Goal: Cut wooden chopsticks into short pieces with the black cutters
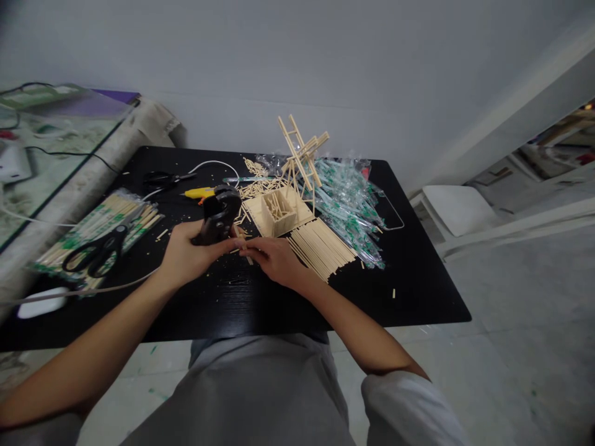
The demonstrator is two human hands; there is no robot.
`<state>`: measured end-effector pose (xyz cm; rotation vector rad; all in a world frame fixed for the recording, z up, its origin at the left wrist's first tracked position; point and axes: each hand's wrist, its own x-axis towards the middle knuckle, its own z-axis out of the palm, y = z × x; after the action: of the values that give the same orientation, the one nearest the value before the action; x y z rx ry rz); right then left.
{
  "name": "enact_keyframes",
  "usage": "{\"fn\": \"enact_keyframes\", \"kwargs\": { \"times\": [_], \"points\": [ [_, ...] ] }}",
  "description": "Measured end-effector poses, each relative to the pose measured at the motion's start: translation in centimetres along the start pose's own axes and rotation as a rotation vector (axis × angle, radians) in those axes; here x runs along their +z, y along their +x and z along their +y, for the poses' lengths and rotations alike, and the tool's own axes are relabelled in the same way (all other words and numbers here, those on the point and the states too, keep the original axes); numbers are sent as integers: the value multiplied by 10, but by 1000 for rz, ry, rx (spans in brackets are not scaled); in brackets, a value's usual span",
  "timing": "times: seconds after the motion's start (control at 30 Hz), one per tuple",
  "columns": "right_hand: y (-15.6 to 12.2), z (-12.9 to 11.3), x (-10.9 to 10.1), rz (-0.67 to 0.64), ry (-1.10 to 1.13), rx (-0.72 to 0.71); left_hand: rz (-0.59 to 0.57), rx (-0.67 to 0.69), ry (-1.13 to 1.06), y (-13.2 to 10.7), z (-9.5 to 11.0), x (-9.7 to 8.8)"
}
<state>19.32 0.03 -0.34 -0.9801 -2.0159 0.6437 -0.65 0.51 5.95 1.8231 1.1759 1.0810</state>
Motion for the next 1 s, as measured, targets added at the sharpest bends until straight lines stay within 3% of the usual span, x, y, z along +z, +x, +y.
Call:
{"fn": "enact_keyframes", "kwargs": {
  "times": [0.13,0.27,0.43,0.57,0.8,1.0],
  "points": [
    [0,0,1,-12,-8,1,40,-47,-13,-2,3,-2],
    [-1,-1,1,-6,13,12,45,-78,48,-6,8,-18],
    [1,-4,1,-7,7,11,-38,-41,393,-17,6,-50],
    [2,-4,1,9,6,-8,-105,20,683,-28,7,-63],
    [2,-4,2,-5,-37,-9,-216,102,1125,-33,18,-56],
    [1,-4,3,0,-117,3,-243,189,1265,-29,25,-48]
  ]
}}
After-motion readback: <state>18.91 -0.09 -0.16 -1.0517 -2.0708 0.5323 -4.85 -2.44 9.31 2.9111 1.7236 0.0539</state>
